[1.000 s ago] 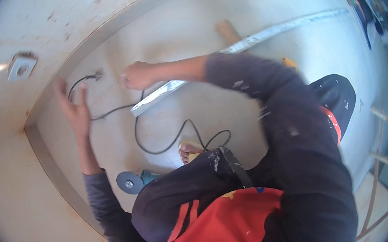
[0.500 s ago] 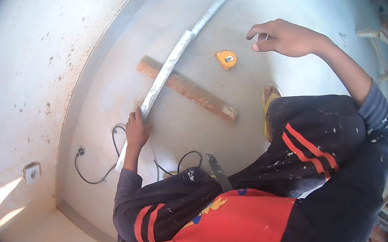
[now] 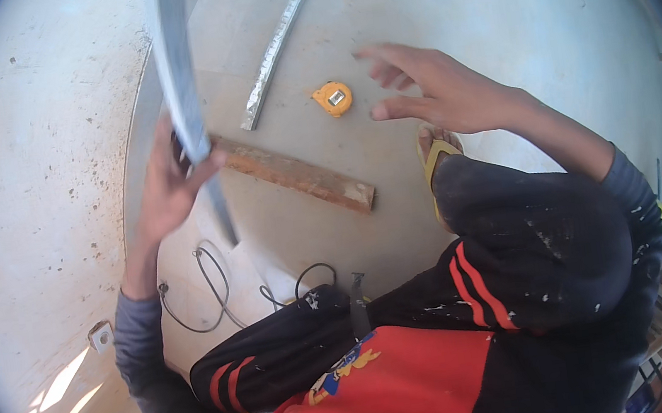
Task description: The person measures a long metal bar with a tape measure, then uses an angle grinder to cut the bar. After cutting, the person measures the resulting piece again to verify the length.
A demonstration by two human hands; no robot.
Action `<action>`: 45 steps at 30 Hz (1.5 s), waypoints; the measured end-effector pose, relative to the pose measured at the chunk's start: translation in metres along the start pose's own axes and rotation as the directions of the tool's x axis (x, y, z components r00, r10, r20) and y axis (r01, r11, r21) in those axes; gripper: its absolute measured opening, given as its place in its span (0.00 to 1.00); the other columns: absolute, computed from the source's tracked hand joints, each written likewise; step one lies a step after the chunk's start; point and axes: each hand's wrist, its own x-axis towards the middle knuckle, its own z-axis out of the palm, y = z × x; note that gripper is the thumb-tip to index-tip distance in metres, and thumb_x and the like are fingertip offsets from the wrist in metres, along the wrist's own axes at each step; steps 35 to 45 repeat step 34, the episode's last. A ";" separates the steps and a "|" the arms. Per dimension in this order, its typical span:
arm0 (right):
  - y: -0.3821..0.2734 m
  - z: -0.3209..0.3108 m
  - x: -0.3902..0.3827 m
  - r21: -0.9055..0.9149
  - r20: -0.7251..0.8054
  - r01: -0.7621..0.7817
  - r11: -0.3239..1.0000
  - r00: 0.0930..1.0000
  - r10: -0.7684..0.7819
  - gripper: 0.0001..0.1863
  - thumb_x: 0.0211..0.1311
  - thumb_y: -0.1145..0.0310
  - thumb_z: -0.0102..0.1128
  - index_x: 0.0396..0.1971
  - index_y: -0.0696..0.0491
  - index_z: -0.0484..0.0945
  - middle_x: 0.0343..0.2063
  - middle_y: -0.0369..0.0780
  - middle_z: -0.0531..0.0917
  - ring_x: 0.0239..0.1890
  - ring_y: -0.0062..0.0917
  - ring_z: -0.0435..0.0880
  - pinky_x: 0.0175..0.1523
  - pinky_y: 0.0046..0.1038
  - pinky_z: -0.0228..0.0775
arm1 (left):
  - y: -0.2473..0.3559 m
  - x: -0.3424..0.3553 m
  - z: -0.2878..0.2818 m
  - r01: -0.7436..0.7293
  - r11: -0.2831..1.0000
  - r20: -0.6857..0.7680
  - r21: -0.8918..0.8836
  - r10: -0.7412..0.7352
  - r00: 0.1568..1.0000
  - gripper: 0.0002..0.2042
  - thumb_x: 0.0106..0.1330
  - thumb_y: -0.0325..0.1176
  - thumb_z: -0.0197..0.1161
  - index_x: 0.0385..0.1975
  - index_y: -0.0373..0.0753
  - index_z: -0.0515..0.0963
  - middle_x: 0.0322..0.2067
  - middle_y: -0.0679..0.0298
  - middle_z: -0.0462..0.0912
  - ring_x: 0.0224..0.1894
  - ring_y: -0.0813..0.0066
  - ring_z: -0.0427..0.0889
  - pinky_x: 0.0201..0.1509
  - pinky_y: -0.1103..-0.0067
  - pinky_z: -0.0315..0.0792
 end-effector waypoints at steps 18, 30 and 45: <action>0.133 -0.033 -0.152 -0.030 -0.730 -0.625 0.780 0.547 0.410 0.36 0.41 0.77 0.61 0.58 0.55 0.67 0.22 0.52 0.78 0.23 0.42 0.79 0.33 0.39 0.72 | -0.127 0.094 0.226 0.165 0.741 -0.109 0.651 -0.124 0.986 0.45 0.51 0.48 0.72 0.68 0.41 0.56 0.57 0.39 0.66 0.62 0.40 0.61 0.63 0.58 0.61; -0.080 -0.107 -0.330 0.215 -0.239 -0.973 0.082 0.029 0.971 0.31 0.53 0.63 0.61 0.58 0.49 0.63 0.47 0.49 0.79 0.47 0.47 0.80 0.55 0.45 0.70 | 0.062 0.083 0.065 0.342 0.636 0.270 0.691 -0.667 0.694 0.37 0.59 0.60 0.59 0.63 0.43 0.60 0.49 0.41 0.74 0.50 0.43 0.76 0.54 0.58 0.70; -0.146 -0.084 -0.411 0.342 0.022 -0.918 -0.200 -0.205 0.978 0.33 0.54 0.62 0.59 0.62 0.47 0.62 0.47 0.51 0.80 0.49 0.49 0.79 0.61 0.43 0.67 | 0.158 0.090 -0.052 0.419 0.504 0.328 0.756 -0.844 0.423 0.39 0.60 0.62 0.56 0.65 0.45 0.57 0.53 0.46 0.76 0.56 0.49 0.74 0.61 0.61 0.66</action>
